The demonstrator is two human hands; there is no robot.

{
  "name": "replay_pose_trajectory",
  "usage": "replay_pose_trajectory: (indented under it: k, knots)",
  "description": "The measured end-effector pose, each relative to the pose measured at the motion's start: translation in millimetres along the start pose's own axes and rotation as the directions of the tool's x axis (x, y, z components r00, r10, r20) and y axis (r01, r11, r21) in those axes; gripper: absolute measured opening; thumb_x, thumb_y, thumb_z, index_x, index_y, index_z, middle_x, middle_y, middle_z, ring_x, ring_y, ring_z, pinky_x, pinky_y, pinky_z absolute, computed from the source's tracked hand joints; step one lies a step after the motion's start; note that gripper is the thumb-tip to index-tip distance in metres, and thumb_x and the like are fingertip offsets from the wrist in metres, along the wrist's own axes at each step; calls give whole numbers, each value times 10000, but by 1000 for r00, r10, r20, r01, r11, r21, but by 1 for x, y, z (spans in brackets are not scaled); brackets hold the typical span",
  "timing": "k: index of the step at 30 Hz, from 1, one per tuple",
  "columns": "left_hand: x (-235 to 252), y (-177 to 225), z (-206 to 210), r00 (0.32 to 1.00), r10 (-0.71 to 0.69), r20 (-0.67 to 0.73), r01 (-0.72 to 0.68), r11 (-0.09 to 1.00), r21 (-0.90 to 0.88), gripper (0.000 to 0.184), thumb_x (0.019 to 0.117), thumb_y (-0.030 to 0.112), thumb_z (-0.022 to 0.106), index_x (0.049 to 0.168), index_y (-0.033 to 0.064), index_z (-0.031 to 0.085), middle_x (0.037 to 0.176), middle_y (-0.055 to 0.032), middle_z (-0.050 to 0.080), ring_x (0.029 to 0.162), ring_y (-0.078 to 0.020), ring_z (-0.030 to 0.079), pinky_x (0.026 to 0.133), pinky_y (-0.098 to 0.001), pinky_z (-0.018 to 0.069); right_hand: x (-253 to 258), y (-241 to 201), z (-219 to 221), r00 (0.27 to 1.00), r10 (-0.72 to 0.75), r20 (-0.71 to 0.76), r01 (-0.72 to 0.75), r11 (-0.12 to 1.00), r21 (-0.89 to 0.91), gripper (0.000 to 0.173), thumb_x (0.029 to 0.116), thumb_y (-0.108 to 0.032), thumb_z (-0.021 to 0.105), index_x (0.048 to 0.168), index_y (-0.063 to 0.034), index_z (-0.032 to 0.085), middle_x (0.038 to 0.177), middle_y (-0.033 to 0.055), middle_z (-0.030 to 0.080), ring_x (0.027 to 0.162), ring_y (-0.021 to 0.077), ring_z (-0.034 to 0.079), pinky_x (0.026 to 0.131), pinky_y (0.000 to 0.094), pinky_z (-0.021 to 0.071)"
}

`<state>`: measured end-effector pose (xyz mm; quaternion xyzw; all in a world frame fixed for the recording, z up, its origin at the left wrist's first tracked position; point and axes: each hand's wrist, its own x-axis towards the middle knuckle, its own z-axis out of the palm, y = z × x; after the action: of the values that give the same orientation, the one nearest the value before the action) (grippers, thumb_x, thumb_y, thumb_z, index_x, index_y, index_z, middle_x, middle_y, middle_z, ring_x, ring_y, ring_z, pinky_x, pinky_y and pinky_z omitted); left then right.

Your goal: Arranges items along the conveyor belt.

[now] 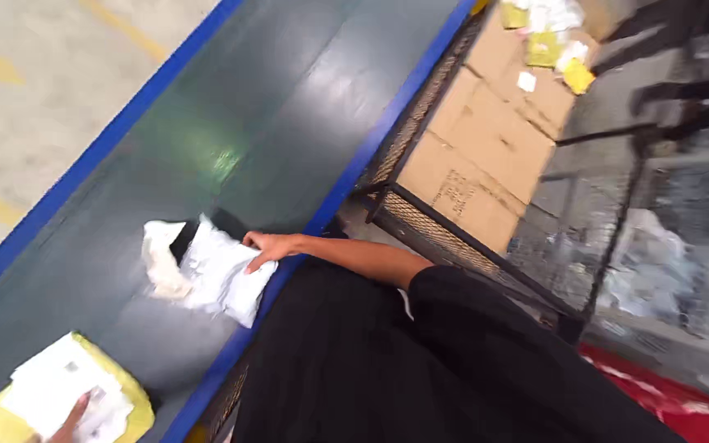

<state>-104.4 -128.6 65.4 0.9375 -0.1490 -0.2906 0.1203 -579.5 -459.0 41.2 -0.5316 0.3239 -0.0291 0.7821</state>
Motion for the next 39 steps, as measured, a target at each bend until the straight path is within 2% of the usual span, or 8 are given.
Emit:
replay_pose_trajectory:
  k: [6, 13, 20, 25, 28, 31, 35, 39]
  knots:
    - [-55, 83, 51, 995, -30, -91, 20, 994, -103, 794, 802, 378, 877, 1373, -60, 542, 1302, -312, 610, 1208, -427, 610, 1038, -617, 487, -41, 9, -58, 989, -78, -123, 93, 988, 125, 1081, 674, -14, 867, 1565, -41, 255, 1384, 143, 586, 1177, 179, 650, 984, 369, 583]
    - [-80, 158, 109, 999, 31, -14, -34, 947, -321, 633, 857, 178, 833, 1379, -19, 533, 1251, -227, 658, 1054, -271, 698, 937, -476, 580, -85, 3, -157, 994, -58, -94, 65, 995, 77, 918, 720, -19, 852, 1493, -11, 358, 1282, 107, 654, 1124, 152, 680, 971, 340, 592]
    - [-94, 204, 145, 991, 131, 1, -121, 926, -357, 604, 855, 149, 828, 1361, -14, 541, 1227, -197, 670, 1018, -213, 710, 909, -422, 600, -45, -70, -254, 949, -79, -305, -108, 828, -550, 999, 736, -556, 866, 1510, -106, 422, 1248, 199, 666, 1139, 338, 658, 986, 586, 521]
    - [-108, 241, 183, 983, 185, 13, -154, 853, -499, 575, 854, 117, 823, 1342, -15, 548, 1159, -158, 701, 940, -167, 732, 839, -371, 632, 47, -141, -285, 818, -93, -568, -299, 774, -558, 1075, 707, -817, 710, 1425, -41, 518, 1234, 211, 670, 1139, 399, 647, 924, 659, 508]
    - [-119, 272, 204, 978, 204, 38, -156, 845, -511, 600, 855, 120, 824, 1360, -16, 531, 1179, -162, 690, 957, -164, 726, 851, -369, 627, 77, -148, -290, 809, -124, -574, -329, 714, -618, 706, 764, -624, 796, 1178, -60, 698, 1222, 233, 653, 1137, 417, 628, 876, 668, 500]
    - [-127, 299, 219, 963, 258, 81, -186, 849, -494, 595, 850, 125, 827, 1353, -7, 537, 1170, -149, 693, 955, -158, 725, 849, -364, 628, 50, -163, -327, 828, -400, -393, -65, 627, -776, 377, 852, -359, 788, 1142, -124, 744, 1152, 172, 705, 1120, 359, 647, 948, 605, 508]
    - [-143, 325, 239, 933, 335, 136, -212, 812, -544, 561, 858, 103, 811, 1336, -11, 540, 1139, -136, 707, 937, -158, 734, 831, -367, 638, -77, -207, -400, 853, -423, -306, 272, 860, -431, 416, 957, -198, 712, 1324, -36, 605, 1097, 80, 723, 961, 157, 710, 886, 376, 605]
    - [-155, 359, 258, 888, 411, 205, -231, 786, -574, 564, 866, 77, 798, 1353, -6, 526, 1148, -118, 709, 950, -150, 734, 837, -351, 637, -145, -180, -479, 880, -218, -422, -53, 837, -544, 568, 845, -219, 835, 1332, -41, 603, 1068, 118, 735, 925, 195, 715, 883, 410, 590]
